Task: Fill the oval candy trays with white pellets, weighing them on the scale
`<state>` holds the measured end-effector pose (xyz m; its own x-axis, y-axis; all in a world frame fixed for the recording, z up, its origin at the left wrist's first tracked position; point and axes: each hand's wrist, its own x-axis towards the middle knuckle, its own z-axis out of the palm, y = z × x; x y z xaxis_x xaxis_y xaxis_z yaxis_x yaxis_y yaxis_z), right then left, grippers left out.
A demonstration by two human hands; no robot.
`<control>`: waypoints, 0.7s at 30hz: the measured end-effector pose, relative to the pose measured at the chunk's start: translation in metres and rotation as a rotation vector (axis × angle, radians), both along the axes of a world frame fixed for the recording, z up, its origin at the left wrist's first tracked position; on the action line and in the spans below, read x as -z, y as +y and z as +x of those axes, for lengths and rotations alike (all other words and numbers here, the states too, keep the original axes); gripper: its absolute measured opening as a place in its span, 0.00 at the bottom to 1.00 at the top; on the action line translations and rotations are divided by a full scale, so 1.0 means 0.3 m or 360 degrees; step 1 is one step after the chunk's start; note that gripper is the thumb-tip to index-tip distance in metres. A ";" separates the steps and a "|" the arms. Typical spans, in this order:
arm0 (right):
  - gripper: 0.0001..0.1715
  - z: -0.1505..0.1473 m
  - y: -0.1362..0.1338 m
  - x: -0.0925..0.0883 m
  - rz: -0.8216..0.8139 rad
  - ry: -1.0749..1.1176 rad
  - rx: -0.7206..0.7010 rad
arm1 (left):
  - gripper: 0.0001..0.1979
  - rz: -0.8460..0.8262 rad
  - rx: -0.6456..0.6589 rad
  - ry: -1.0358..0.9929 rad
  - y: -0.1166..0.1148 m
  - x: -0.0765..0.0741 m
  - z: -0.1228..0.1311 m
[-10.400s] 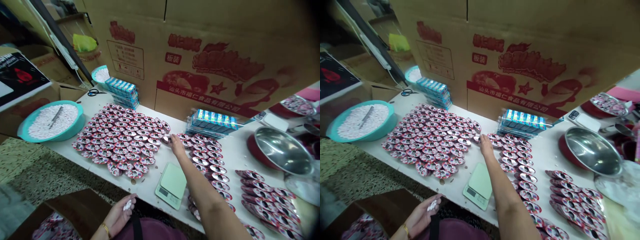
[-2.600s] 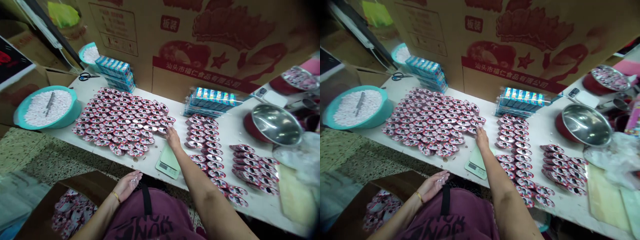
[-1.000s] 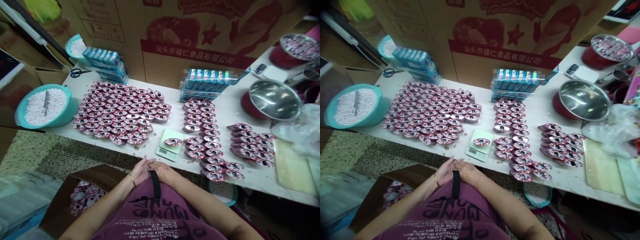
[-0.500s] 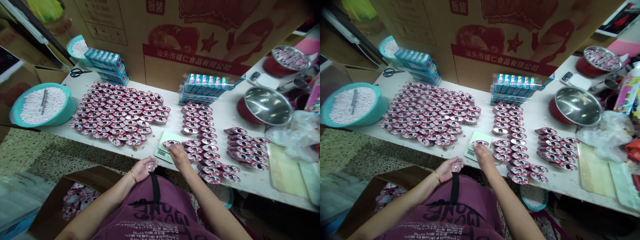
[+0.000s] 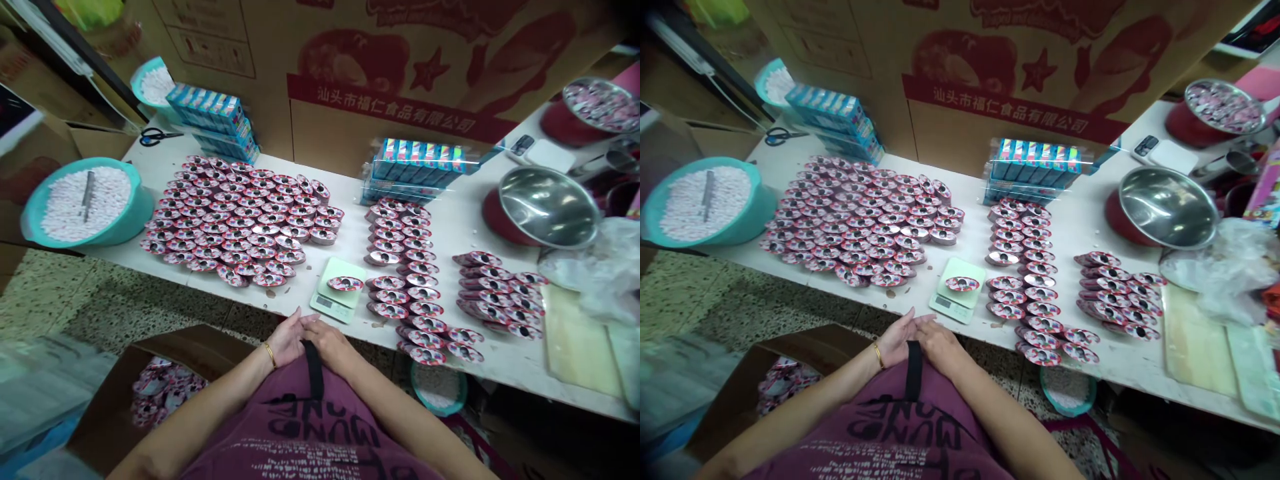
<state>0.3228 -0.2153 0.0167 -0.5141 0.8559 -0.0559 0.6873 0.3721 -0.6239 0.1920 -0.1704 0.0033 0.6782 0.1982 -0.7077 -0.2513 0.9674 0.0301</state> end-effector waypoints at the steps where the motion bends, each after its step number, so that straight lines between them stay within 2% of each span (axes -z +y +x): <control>1: 0.09 0.003 -0.001 0.002 -0.0021 0.0015 0.0000 | 0.23 -0.0011 0.0008 -0.0025 -0.002 0.001 0.001; 4: 0.09 0.065 -0.007 0.000 -0.0054 0.0120 0.0131 | 0.22 -0.0004 -0.0023 -0.0053 -0.004 0.005 -0.010; 7: 0.09 0.169 0.008 -0.011 0.0011 0.0204 0.0502 | 0.20 0.0042 -0.0047 -0.0001 -0.003 0.013 -0.037; 10: 0.09 0.260 0.072 -0.014 0.0143 0.0251 0.0817 | 0.19 0.0079 -0.0027 0.0065 -0.007 0.021 -0.065; 13: 0.08 0.312 0.144 -0.008 0.0224 0.0230 0.0947 | 0.18 0.0112 -0.0037 0.0110 -0.013 0.028 -0.080; 15: 0.09 0.334 0.157 -0.004 0.0255 0.0187 0.1036 | 0.17 0.0126 -0.0059 0.0144 -0.012 0.031 -0.090; 17: 0.10 0.355 0.128 -0.002 0.0264 0.0139 0.1112 | 0.16 0.0139 -0.0105 0.0225 -0.004 0.031 -0.112; 21: 0.12 0.388 -0.023 -0.010 0.0214 0.0095 0.1124 | 0.12 0.0243 -0.0354 0.0627 0.052 0.006 -0.223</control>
<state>0.4391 -0.2223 0.0198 0.1657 0.9826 0.0843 0.7584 -0.0723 -0.6477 0.1252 -0.1548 0.0015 0.2935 0.4297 -0.8539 -0.3927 0.8686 0.3022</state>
